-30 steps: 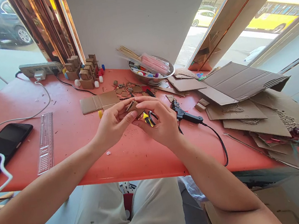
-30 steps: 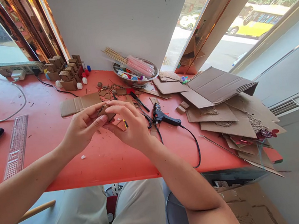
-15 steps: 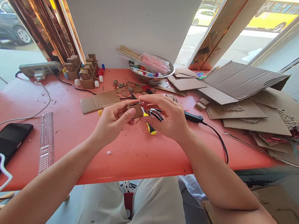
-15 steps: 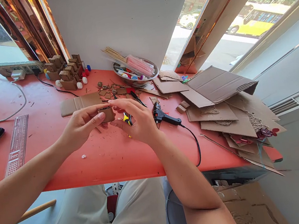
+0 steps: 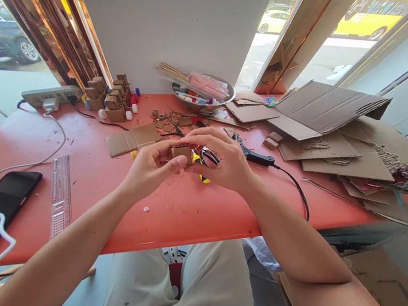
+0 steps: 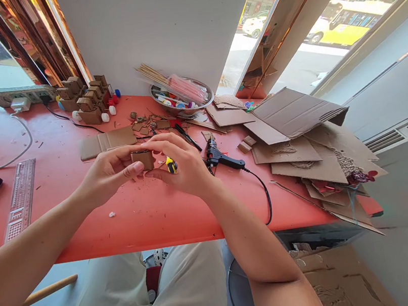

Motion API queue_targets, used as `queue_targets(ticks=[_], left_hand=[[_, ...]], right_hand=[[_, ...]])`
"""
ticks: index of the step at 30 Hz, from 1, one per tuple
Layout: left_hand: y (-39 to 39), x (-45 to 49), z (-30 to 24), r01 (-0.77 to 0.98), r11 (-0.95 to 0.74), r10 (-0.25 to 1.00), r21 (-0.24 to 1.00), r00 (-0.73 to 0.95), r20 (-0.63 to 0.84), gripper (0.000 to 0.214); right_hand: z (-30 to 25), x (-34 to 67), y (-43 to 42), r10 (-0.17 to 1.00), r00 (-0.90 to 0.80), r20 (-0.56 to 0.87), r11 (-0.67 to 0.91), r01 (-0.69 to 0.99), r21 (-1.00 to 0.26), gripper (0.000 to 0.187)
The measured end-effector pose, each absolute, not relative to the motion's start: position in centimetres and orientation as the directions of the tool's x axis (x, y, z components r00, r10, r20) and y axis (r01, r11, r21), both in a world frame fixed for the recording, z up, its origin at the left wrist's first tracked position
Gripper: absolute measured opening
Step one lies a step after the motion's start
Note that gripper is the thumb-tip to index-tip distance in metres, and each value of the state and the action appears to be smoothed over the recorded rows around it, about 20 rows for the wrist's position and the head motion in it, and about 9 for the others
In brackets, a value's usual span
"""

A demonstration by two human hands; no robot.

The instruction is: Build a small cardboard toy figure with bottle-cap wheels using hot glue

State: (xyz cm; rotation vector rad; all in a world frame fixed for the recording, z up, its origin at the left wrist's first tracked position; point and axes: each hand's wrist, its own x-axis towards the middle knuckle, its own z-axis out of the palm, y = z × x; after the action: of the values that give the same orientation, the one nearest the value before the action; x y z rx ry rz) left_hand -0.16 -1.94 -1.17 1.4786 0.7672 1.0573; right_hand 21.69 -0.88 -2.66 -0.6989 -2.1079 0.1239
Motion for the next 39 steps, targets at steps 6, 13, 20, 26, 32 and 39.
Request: queue_targets(ticks=[6, 13, 20, 26, 32, 39], left_hand=[[-1.7, -0.1, -1.5, -0.097, -0.155, 0.885, 0.983, 0.428, 0.182, 0.062], [-1.9, -0.3, -1.5, 0.036, -0.307, 0.913, 0.951, 0.293, 0.284, 0.071], [-1.4, -1.1, -2.6, 0.085, -0.594, 0.785, 0.800, 0.281, 0.552, 0.059], [-0.9, -1.3, -3.5, 0.059, -0.658, 0.734, 0.751, 0.275, 0.621, 0.052], [-1.1, -1.0, -3.6, -0.021, -0.605, 0.773, 0.796, 0.223, 0.594, 0.058], [-1.0, -1.1, -3.3, -0.108, -0.520, 0.825, 0.847, 0.195, 0.531, 0.056]], right_hand=[[-2.7, 21.6, -0.9, 0.442, -0.451, 0.776, 0.885, 0.358, -0.297, 0.036], [-2.6, 21.5, -1.0, 0.440, -0.408, 0.800, 0.885, 0.348, -0.310, 0.032], [-2.7, 21.6, -0.8, 0.498, -0.413, 0.762, 0.855, 0.381, -0.352, 0.036], [-2.6, 21.6, -1.0, 0.517, -0.417, 0.748, 0.848, 0.371, -0.379, 0.037], [-2.5, 21.3, -1.1, 0.493, -0.407, 0.769, 0.861, 0.359, -0.361, 0.037], [-2.5, 21.0, -1.6, 0.593, -0.374, 0.713, 0.805, 0.298, -0.514, 0.053]])
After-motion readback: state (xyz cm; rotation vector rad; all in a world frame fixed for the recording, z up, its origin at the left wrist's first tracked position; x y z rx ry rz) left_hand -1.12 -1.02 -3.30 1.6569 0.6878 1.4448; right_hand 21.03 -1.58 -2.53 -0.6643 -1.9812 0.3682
